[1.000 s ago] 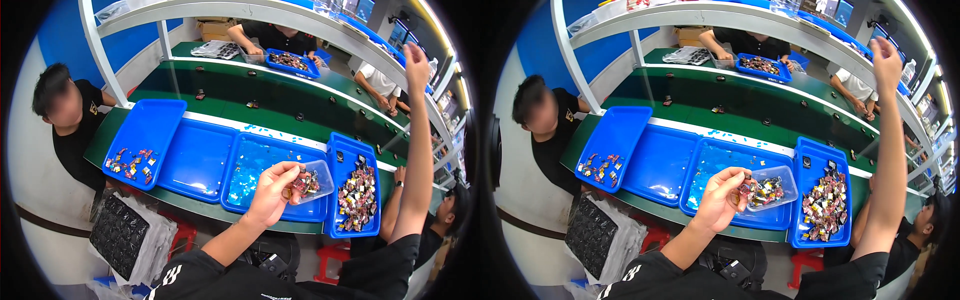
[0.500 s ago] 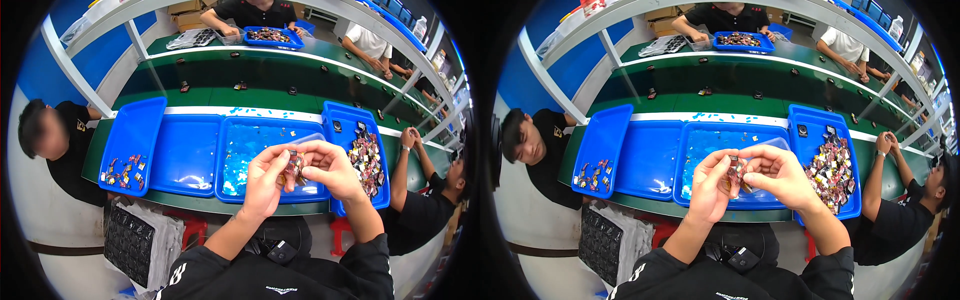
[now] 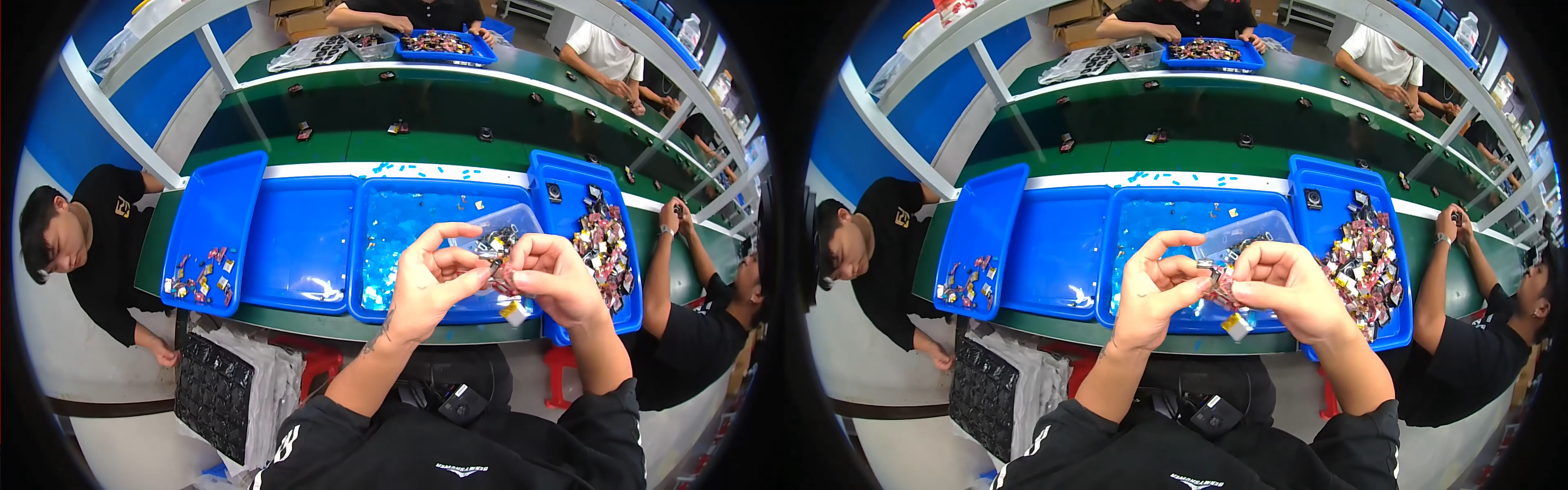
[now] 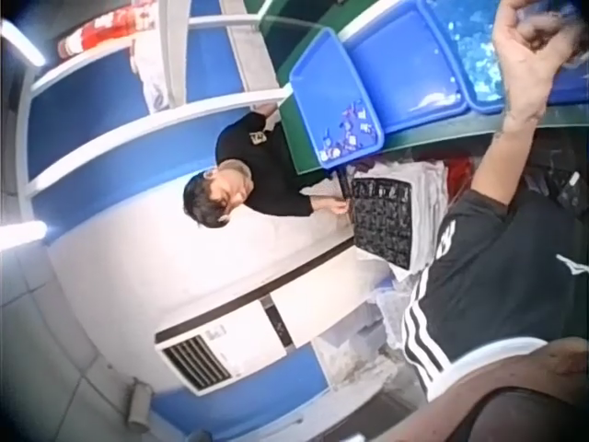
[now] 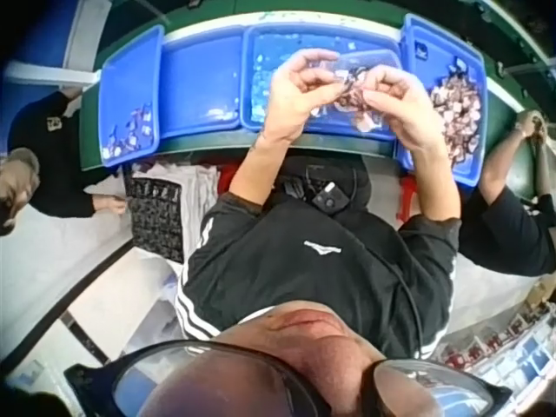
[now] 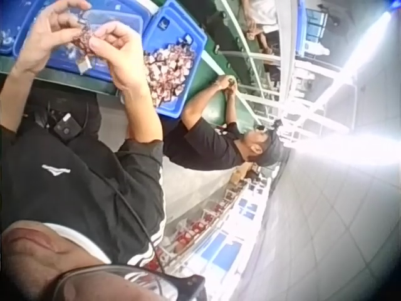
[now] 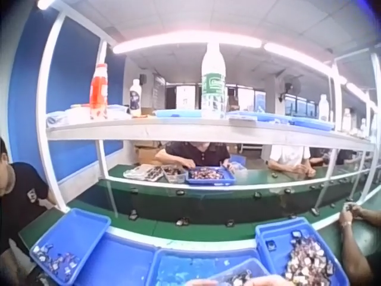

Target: Assembling small electronic components (likely smartwatches or similar devices) at an industrial assembly line station.

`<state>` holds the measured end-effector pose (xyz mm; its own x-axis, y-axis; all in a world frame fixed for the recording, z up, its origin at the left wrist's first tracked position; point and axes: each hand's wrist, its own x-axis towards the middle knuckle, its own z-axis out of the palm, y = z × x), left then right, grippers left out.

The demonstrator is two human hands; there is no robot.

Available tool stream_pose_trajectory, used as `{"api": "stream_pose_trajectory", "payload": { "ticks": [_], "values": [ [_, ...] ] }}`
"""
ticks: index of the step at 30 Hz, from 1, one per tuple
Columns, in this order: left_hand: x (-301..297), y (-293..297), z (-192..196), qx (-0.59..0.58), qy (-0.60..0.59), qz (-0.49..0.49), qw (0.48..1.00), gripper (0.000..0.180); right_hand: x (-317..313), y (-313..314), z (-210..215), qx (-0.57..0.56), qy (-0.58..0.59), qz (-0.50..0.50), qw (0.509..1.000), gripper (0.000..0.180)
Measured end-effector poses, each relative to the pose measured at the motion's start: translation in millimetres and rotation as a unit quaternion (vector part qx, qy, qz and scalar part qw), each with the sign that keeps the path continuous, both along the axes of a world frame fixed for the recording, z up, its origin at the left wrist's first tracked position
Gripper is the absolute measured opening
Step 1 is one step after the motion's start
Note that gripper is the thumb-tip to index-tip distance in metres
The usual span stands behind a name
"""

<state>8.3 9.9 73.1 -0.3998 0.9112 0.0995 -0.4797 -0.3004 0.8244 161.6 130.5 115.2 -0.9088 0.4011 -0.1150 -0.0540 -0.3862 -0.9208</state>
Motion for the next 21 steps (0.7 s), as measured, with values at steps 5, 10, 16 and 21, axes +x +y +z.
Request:
{"api": "stream_pose_trajectory", "payload": {
  "ticks": [5,10,16,21],
  "values": [
    [0.0,-5.0,-3.3,-0.015,0.004,0.05,0.999,0.036,3.3,-7.7,-22.0,-0.192,0.131,-0.05,0.971,0.024],
    [0.4,-2.9,-12.2,-0.019,-0.055,0.077,0.995,0.032,4.7,-14.5,-34.5,-0.205,0.184,-0.094,0.957,0.028],
    [10.3,0.1,-27.9,0.001,-0.117,0.059,0.991,0.023,3.0,-17.1,-32.3,-0.238,0.139,-0.19,0.942,0.021],
    [22.4,6.8,-28.7,-0.026,-0.076,0.004,0.997,0.021,-4.3,-23.0,-25.6,-0.228,0.118,-0.219,0.941,0.022]
  ]
}}
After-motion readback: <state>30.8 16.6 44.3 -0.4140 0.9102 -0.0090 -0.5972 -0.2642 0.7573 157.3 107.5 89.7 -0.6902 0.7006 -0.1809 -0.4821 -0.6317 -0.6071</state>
